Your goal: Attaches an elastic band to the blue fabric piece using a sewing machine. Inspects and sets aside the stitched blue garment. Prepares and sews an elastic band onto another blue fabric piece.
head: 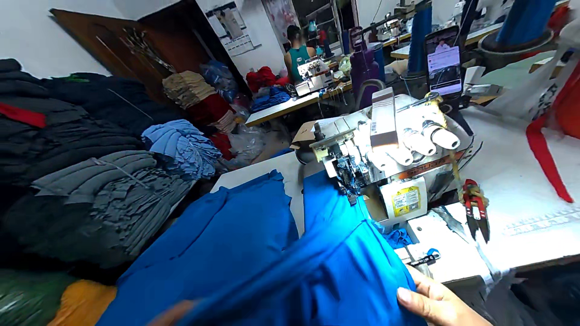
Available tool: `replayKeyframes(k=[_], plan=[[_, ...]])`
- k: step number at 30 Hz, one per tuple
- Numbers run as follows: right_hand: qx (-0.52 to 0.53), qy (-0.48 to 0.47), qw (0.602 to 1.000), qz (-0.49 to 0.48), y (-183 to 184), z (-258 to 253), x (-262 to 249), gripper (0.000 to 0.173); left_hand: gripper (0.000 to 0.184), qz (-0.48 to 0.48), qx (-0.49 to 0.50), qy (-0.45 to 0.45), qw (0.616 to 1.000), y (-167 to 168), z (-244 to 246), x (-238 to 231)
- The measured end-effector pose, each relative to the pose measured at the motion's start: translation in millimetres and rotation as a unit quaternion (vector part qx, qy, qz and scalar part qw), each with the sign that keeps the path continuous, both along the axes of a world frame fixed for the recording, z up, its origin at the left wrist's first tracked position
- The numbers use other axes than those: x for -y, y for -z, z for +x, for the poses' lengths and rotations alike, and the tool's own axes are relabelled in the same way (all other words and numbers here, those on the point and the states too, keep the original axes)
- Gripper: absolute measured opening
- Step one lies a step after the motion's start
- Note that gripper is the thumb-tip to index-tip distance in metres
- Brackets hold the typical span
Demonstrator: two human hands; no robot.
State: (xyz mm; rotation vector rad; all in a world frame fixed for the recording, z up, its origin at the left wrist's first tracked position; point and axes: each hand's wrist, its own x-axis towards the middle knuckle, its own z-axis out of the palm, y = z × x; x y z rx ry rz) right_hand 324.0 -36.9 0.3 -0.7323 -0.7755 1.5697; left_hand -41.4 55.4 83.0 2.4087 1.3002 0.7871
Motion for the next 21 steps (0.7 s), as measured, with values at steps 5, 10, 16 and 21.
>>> replayKeyframes(k=[5, 10, 16, 21], plan=[[0.014, -0.026, 0.999, -0.017, 14.9, -29.0, -1.3, 0.023, 0.026, 0.214, -0.175, -0.074, 0.958, -64.4, 23.3, -68.3], [-0.068, -0.025, 0.996, -0.044, 27.9, -44.8, -1.9, 0.024, 0.04, 0.264, -0.095, 0.009, 0.96, 14.1, 78.2, -92.2], [-0.156, 0.024, 0.983, -0.09, 26.8, -37.9, -2.7, 0.04, 0.03, -0.067, 0.12, 0.102, 0.985, 55.8, 154.4, 31.0], [-0.149, 0.024, 0.987, -0.051, 29.7, -44.9, -2.7, 0.023, 0.047, -0.166, 0.216, 0.06, 0.96, 80.3, 156.2, 49.7]])
